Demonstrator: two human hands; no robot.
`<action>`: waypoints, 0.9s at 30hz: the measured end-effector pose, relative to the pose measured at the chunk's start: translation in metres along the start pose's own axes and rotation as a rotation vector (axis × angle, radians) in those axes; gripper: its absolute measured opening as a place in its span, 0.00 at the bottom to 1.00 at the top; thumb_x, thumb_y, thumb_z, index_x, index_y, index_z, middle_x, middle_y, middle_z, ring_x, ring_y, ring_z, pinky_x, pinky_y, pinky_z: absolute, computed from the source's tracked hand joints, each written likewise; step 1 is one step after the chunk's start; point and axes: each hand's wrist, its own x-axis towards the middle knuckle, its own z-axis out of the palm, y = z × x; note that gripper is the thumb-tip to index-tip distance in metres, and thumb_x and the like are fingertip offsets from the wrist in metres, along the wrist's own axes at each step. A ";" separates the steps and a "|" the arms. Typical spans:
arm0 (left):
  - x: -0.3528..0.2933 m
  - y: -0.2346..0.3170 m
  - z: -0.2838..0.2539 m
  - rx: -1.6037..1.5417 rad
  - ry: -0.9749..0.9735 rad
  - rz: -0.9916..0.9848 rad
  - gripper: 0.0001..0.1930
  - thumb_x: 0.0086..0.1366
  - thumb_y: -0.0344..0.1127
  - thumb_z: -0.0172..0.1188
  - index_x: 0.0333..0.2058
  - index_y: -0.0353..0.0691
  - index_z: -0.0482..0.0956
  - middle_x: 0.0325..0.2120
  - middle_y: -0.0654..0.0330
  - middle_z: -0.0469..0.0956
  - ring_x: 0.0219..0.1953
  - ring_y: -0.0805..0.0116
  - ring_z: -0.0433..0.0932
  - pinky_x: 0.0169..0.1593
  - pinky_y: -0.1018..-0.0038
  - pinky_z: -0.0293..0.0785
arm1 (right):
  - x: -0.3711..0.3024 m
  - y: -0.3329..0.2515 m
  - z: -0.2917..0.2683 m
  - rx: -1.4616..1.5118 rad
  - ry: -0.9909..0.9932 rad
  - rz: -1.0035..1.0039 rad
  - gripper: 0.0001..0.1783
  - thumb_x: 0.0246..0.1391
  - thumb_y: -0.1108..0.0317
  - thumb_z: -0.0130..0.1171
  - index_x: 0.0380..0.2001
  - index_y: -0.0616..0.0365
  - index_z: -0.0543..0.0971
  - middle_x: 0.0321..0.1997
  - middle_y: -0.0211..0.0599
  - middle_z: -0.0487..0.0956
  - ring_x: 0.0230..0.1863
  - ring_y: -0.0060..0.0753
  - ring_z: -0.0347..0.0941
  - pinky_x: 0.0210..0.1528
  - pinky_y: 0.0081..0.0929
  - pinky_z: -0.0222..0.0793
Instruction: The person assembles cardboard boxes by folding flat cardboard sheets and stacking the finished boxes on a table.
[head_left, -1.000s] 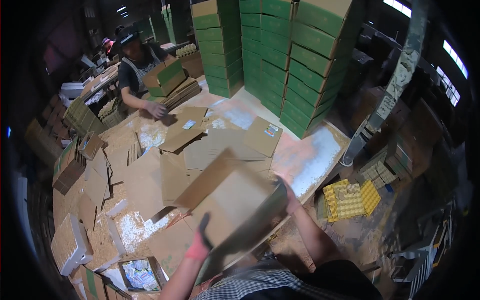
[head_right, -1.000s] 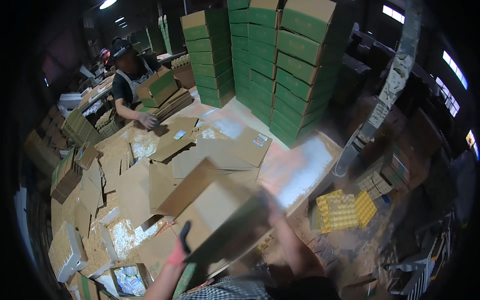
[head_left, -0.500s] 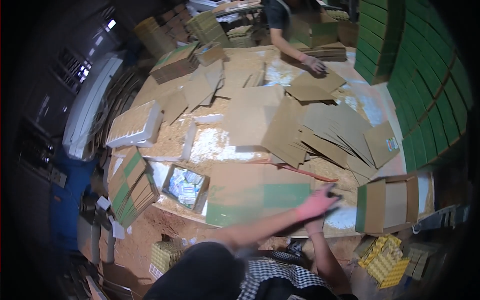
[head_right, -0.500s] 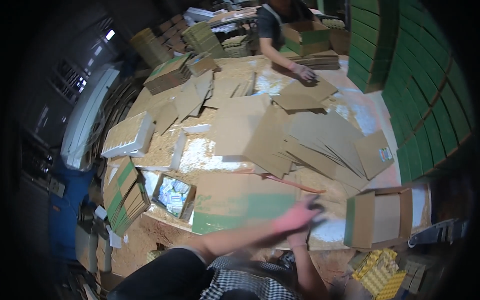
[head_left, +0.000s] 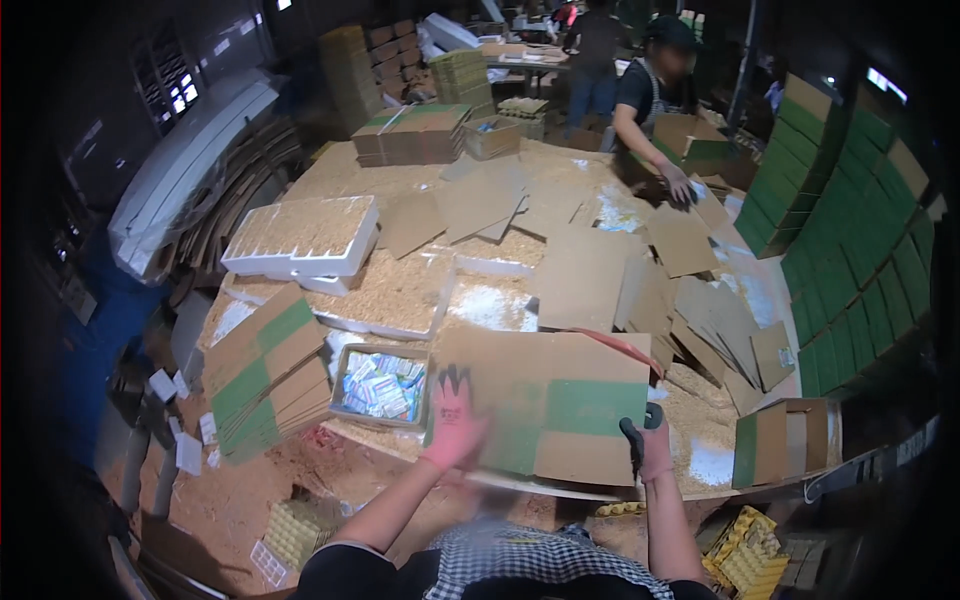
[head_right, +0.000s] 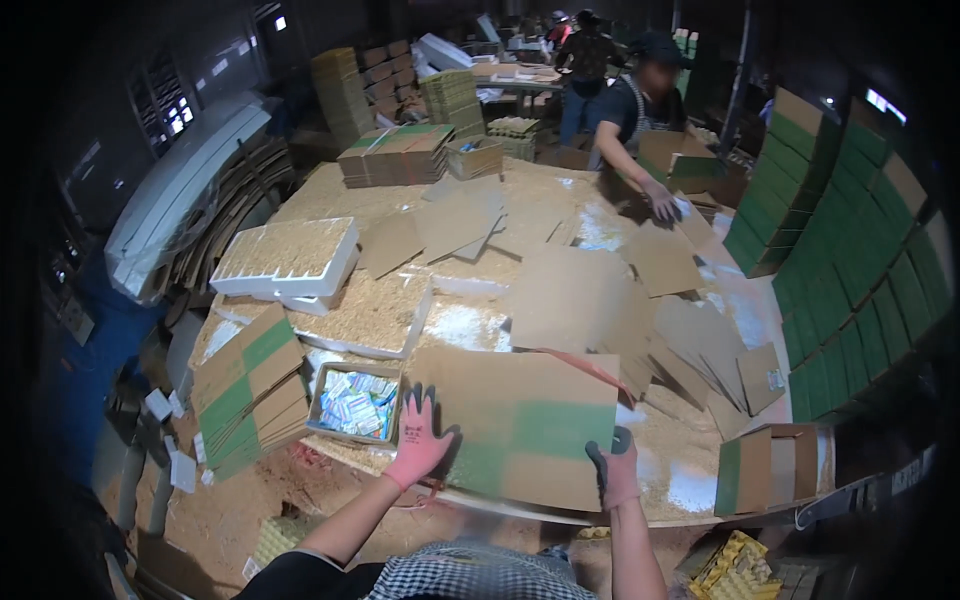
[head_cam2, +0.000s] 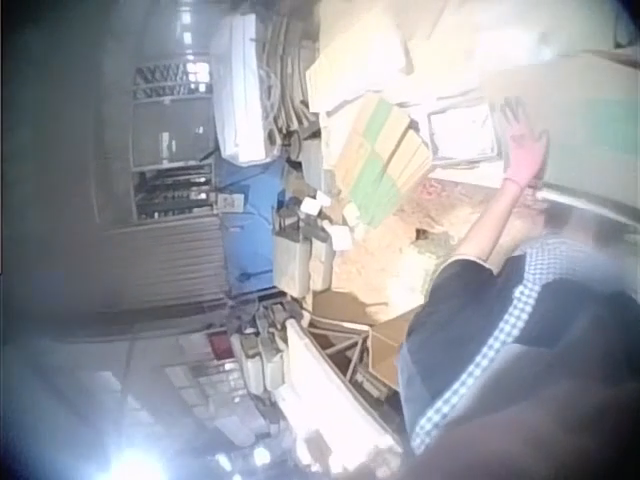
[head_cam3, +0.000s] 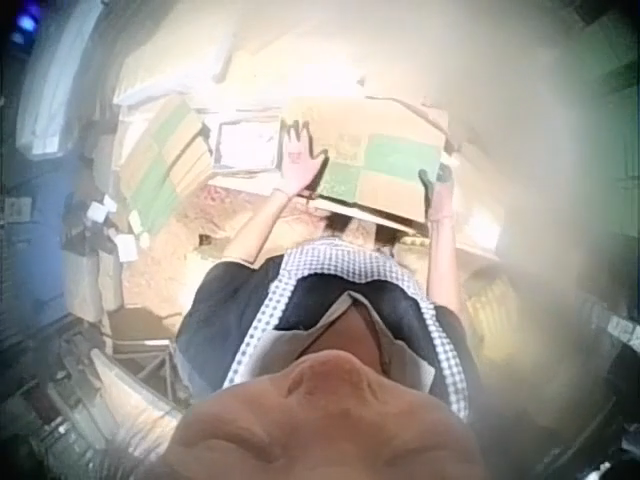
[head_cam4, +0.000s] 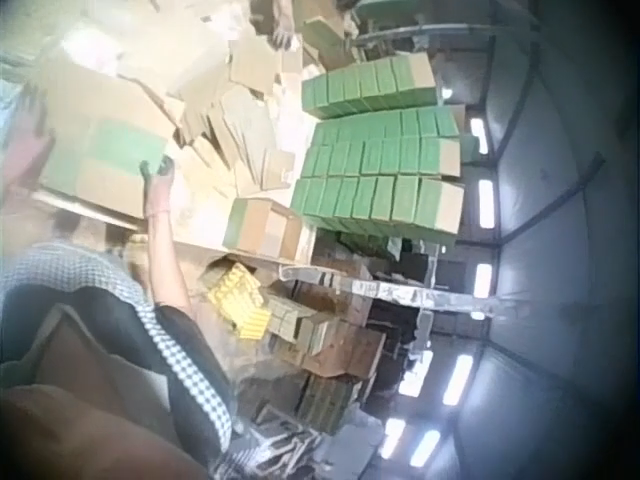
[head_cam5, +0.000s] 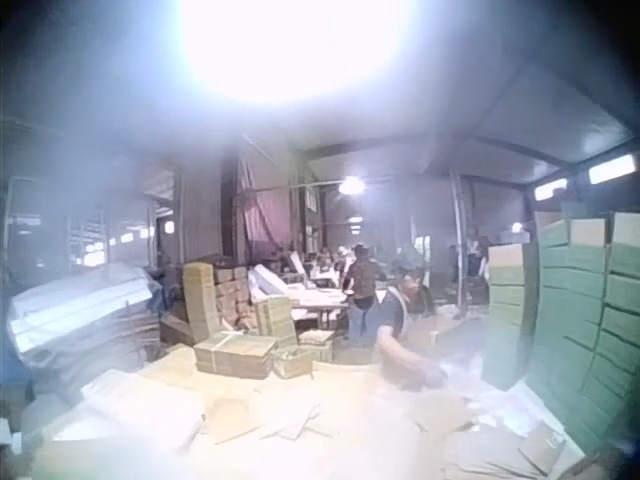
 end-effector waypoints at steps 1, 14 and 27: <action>0.019 0.027 -0.025 0.052 0.059 0.090 0.40 0.54 0.48 0.65 0.61 0.33 0.62 0.60 0.34 0.59 0.65 0.38 0.53 0.68 0.46 0.46 | -0.001 -0.023 -0.006 -0.012 0.022 -0.015 0.20 0.46 0.77 0.65 0.45 0.64 0.72 0.40 0.40 0.77 0.42 0.31 0.74 0.46 0.26 0.71; 0.024 0.125 -0.042 0.140 0.031 0.818 0.19 0.58 0.31 0.52 0.49 0.37 0.71 0.48 0.50 0.70 0.55 0.52 0.67 0.64 0.54 0.58 | 0.039 -0.145 -0.004 -1.246 -0.506 -0.849 0.33 0.54 0.55 0.58 0.59 0.62 0.67 0.64 0.51 0.67 0.67 0.54 0.59 0.68 0.53 0.51; 0.001 0.028 -0.112 0.378 -0.093 0.740 0.11 0.55 0.37 0.55 0.35 0.41 0.78 0.32 0.54 0.76 0.45 0.54 0.73 0.61 0.53 0.63 | 0.096 -0.191 0.053 -1.630 -0.736 -0.804 0.19 0.47 0.66 0.57 0.45 0.55 0.71 0.39 0.46 0.80 0.41 0.48 0.78 0.41 0.43 0.73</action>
